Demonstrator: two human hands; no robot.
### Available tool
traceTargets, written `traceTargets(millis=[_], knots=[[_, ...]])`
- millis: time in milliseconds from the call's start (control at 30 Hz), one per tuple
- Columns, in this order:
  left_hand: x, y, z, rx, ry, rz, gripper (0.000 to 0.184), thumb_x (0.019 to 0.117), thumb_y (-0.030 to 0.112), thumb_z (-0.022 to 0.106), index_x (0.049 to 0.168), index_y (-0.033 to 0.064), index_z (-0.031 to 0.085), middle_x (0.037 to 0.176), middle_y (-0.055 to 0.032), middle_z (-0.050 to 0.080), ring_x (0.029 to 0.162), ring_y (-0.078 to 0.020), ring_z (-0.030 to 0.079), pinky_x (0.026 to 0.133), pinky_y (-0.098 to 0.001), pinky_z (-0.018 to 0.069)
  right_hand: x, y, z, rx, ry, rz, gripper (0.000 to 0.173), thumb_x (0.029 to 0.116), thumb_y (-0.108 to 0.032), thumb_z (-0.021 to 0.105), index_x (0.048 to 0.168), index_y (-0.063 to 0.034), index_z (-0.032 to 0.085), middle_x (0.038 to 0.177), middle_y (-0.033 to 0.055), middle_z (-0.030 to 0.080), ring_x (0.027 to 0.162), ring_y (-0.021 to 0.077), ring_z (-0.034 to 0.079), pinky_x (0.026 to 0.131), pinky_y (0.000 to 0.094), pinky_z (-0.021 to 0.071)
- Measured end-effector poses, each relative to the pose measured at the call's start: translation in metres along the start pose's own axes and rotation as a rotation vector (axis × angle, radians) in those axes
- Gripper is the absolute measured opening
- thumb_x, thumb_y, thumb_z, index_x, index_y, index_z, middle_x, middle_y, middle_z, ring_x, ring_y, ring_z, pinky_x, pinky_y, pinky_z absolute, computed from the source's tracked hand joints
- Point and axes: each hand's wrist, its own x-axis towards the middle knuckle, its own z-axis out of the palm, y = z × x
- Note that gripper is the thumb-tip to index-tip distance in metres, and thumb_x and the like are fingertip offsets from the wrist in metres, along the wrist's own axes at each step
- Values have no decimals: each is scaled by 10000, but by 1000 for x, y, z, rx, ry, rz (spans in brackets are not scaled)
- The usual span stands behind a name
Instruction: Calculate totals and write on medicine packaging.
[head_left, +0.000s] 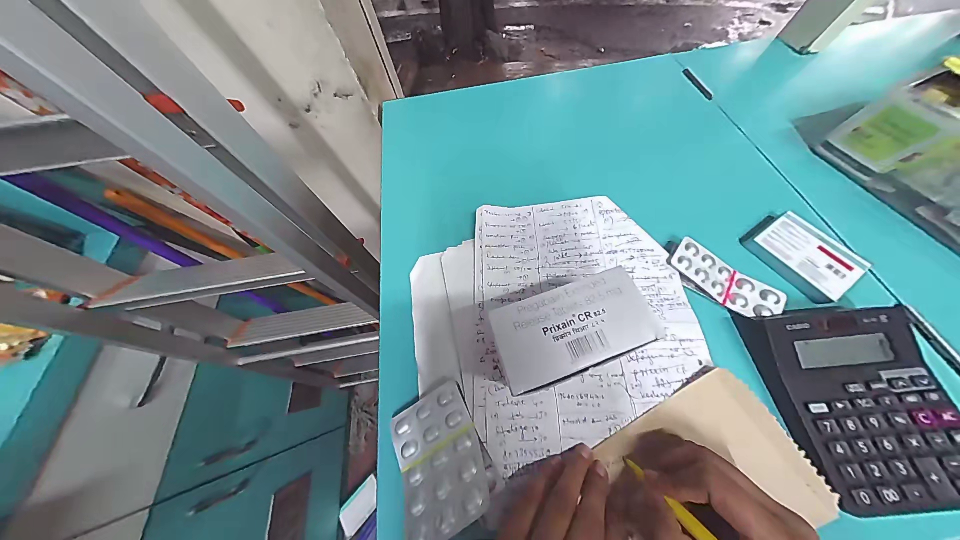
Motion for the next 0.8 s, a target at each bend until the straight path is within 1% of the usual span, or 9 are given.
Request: traceTargets(millis=[100,167,200,267,400,500,567,667,800], knots=[[0,0,0,-3,-12,5,297,1019,309,602,1055,78,786,1133,-127,755,1158,-267,681,1049,-361,492,-1,0,0,-20,6,-1,133,910,-88,718,890,12,632,907,106,674,974,94,669,922,229,543],[0,-1,-1,2,-14,10,297,1023,309,598,1059,80,783,1124,-126,757,1155,-265,683,1042,-361,496,-2,1,1,-45,18,-1,127,898,-79,711,879,23,637,893,119,673,932,87,661,857,194,537],[1,-1,-1,1,-11,10,297,1023,308,597,1060,78,781,1118,-127,757,1152,-265,684,1039,-361,499,-2,0,1,-52,20,0,129,900,-76,707,879,29,635,890,126,671,924,86,658,846,188,534],[0,0,-1,4,-6,9,299,1023,307,595,1065,76,780,1116,-125,758,1151,-266,684,1038,-362,498,-2,0,1,-52,13,-1,130,912,-76,704,887,31,634,892,127,668,934,87,659,866,191,534],[0,-1,-1,7,-8,14,304,1024,314,594,1075,77,778,1123,-125,755,1155,-263,682,1048,-360,491,-1,-1,0,-66,20,5,131,896,-74,715,876,30,638,890,125,675,928,79,659,846,178,533],[0,-1,-1,12,-8,14,301,1024,310,593,1070,77,778,1114,-120,758,1146,-259,686,1043,-354,495,-2,-2,-1,-68,23,16,136,896,-79,712,874,30,633,891,126,673,935,84,657,855,181,529],[1,-1,-1,14,-2,14,303,1025,315,590,1066,82,779,1113,-117,759,1143,-256,687,1040,-348,494,-1,-1,-1,-82,19,6,142,908,-87,710,881,26,628,888,131,664,945,105,661,876,209,538],[0,-1,0,0,6,13,308,1021,317,601,1072,74,784,1113,-125,760,1143,-262,689,1039,-355,502,0,-1,-3,-115,6,-18,135,904,-82,711,871,37,657,863,149,670,930,152,674,887,253,553],[-1,-1,-1,8,7,16,305,1022,316,597,1069,77,781,1121,-121,758,1153,-261,684,1044,-356,498,3,1,-5,-78,-7,-9,151,903,-92,709,857,34,641,875,140,674,930,120,672,868,226,548]])
